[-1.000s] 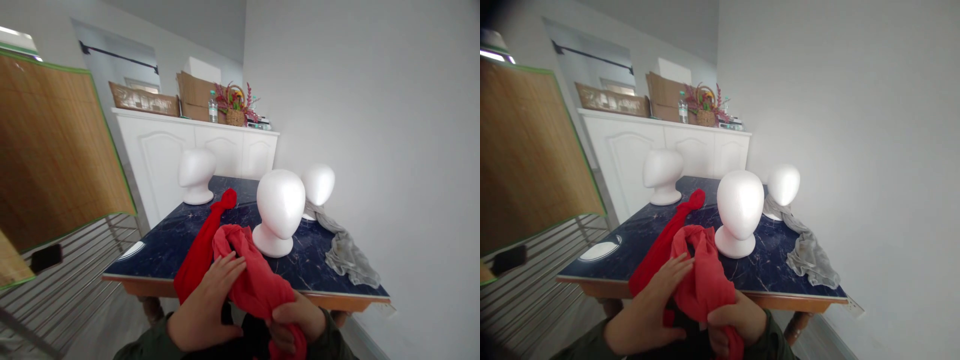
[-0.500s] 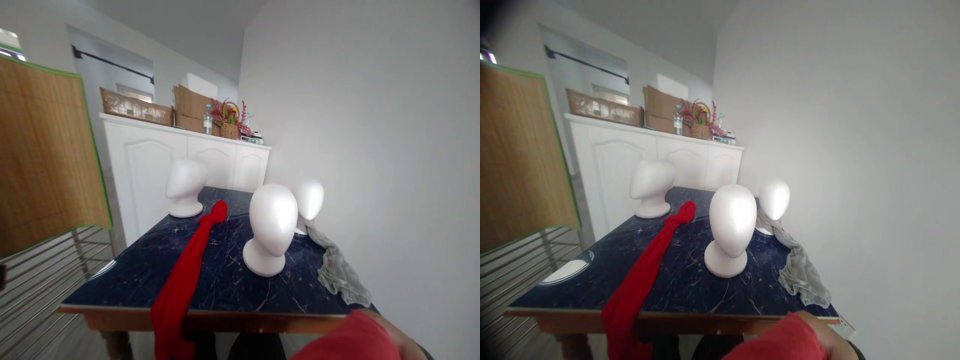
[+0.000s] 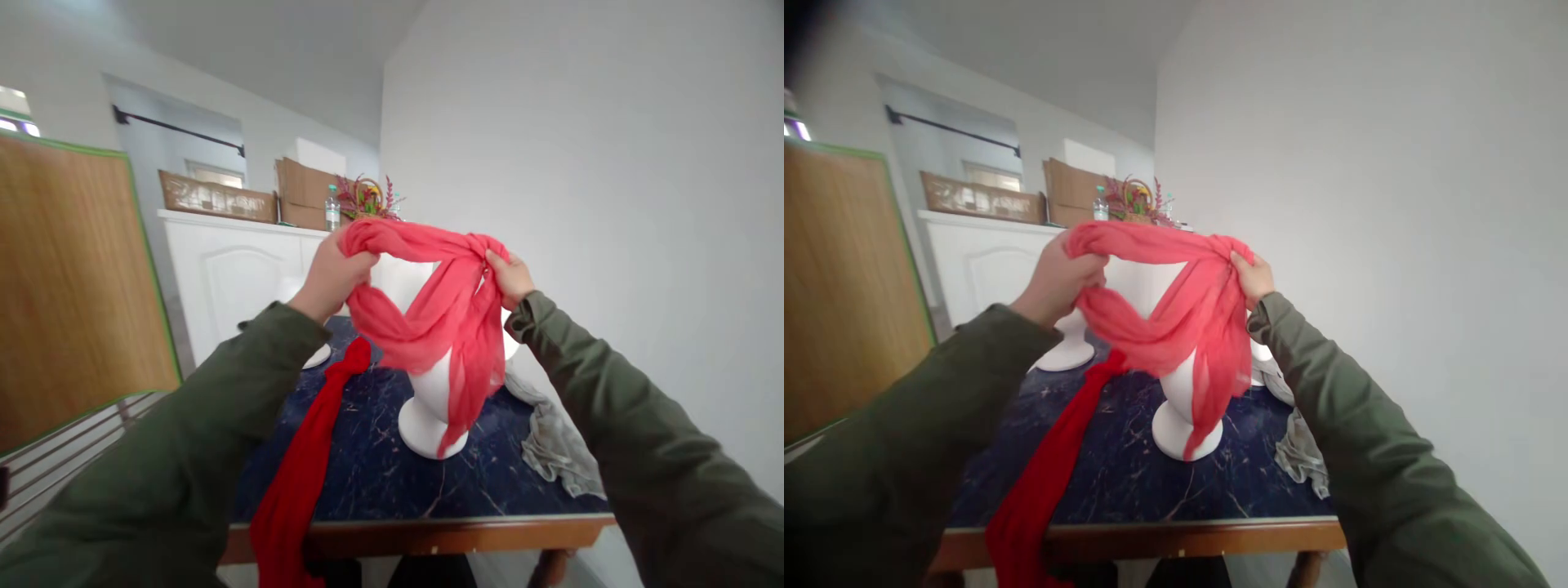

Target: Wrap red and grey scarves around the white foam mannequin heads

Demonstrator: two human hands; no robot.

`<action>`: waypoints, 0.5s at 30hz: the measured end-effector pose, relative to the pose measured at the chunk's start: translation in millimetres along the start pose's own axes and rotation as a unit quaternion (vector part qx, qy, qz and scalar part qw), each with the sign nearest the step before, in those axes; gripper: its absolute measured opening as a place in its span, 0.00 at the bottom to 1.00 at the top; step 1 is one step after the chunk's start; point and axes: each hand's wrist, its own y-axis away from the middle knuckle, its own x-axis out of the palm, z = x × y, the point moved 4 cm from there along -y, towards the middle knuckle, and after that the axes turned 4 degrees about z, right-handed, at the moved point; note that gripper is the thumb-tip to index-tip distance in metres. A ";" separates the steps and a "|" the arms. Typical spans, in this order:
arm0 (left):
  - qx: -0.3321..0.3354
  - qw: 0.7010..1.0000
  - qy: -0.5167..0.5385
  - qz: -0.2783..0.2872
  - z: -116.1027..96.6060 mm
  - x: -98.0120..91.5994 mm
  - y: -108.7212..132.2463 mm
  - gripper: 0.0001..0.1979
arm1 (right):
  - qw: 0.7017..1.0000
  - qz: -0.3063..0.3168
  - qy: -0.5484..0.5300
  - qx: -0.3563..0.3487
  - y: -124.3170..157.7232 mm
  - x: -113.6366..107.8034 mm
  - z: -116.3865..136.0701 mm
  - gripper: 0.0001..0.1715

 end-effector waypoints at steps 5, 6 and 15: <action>0.011 0.980 -0.196 0.024 32.0 41.0 -42.6 0.14 | 0.964 -0.093 0.240 0.062 -22.2 -34.2 -43.9 0.13; -0.022 0.978 -0.190 0.079 48.0 50.7 -37.8 0.15 | 0.957 -0.083 0.261 0.090 -14.8 -40.6 -54.8 0.11; -0.281 0.917 0.014 0.281 133.0 130.6 81.1 0.10 | 0.939 0.117 0.231 0.227 99.6 -29.0 -123.7 0.10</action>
